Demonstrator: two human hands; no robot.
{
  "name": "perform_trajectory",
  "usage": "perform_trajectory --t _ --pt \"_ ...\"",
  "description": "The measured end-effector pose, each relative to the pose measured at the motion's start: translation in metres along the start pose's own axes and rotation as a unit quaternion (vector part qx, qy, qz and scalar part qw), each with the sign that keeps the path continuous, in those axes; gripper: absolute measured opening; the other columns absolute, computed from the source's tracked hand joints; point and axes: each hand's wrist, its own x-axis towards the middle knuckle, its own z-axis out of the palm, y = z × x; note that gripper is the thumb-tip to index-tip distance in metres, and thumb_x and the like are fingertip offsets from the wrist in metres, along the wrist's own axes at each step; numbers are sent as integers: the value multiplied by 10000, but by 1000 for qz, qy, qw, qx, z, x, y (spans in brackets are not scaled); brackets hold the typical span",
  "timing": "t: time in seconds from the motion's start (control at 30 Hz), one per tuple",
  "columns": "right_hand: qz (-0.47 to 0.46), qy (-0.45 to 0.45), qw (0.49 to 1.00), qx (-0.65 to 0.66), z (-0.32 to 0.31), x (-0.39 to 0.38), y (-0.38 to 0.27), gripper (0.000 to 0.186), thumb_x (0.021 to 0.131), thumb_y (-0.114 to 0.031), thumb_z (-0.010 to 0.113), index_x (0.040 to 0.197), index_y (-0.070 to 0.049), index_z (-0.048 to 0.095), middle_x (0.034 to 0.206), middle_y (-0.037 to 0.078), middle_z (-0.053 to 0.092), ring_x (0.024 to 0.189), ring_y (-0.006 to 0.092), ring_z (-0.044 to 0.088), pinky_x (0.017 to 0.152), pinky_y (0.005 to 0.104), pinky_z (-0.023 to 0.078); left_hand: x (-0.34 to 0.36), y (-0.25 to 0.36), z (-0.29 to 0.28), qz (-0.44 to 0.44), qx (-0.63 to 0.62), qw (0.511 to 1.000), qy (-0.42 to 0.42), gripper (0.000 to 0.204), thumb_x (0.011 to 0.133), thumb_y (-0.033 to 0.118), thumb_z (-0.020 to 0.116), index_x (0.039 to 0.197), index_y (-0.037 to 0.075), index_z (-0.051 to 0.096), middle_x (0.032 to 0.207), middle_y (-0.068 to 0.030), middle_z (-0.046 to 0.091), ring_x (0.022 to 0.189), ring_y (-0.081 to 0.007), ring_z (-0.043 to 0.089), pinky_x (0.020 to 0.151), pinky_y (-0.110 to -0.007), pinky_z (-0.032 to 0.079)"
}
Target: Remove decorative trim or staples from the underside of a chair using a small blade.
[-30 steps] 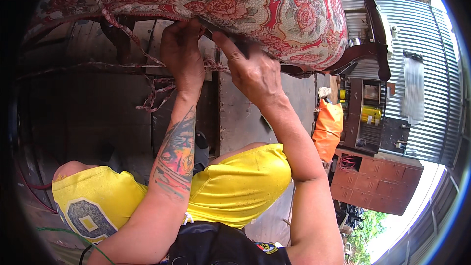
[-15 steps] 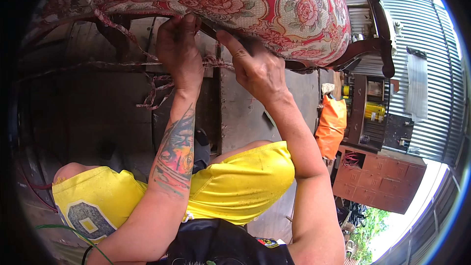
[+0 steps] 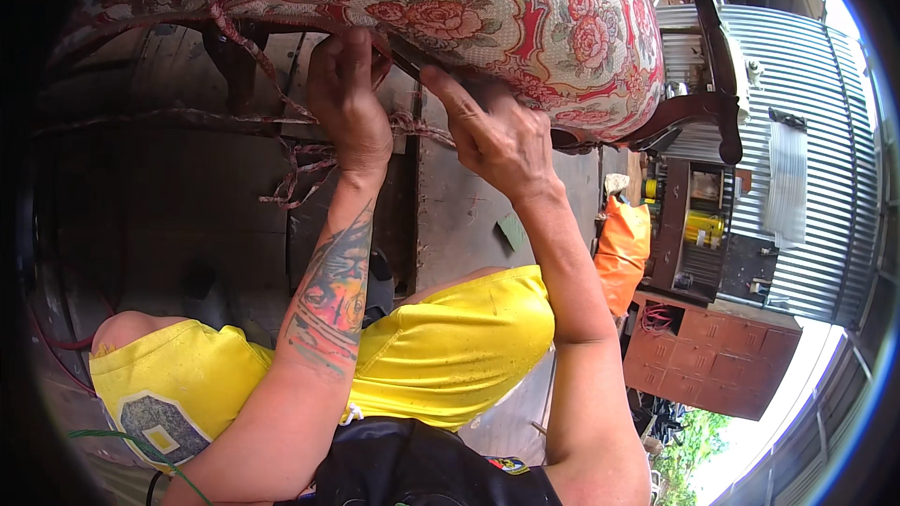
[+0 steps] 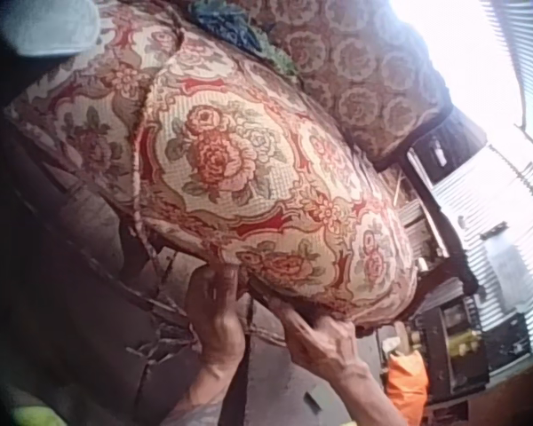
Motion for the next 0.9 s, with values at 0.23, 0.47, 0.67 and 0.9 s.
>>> perform_trajectory --t 0.23,0.47,0.67,0.9 --pt "4 -11 1000 -16 3 4 -2 631 876 -44 729 1445 -306 646 910 145 720 674 323 692 589 448 567 1 0 2 25 74 997 -17 239 1022 170 722 1097 -32 618 979 -78 648 845 -137 670 756 -289 556" --pt "17 -21 1000 -14 5 4 -3 607 893 -38 711 1441 -291 648 985 154 746 716 327 714 619 449 582 2 -4 1 29 81 996 -15 255 1014 179 734 1102 -27 612 978 -81 656 817 -131 668 735 -277 546" --pt "20 -19 1000 -11 5 4 -2 579 904 -56 717 1430 -290 657 992 152 748 733 327 720 625 449 584 2 -4 1 26 68 997 -14 256 1008 176 743 1106 -21 612 951 -79 678 808 -127 672 731 -275 542" --pt "16 -14 1000 -7 5 6 -3 568 908 -68 726 1426 -291 660 980 151 740 732 329 717 625 453 583 1 -4 3 19 43 999 -10 248 1008 165 743 1105 -21 610 933 -76 682 799 -122 673 729 -268 541"
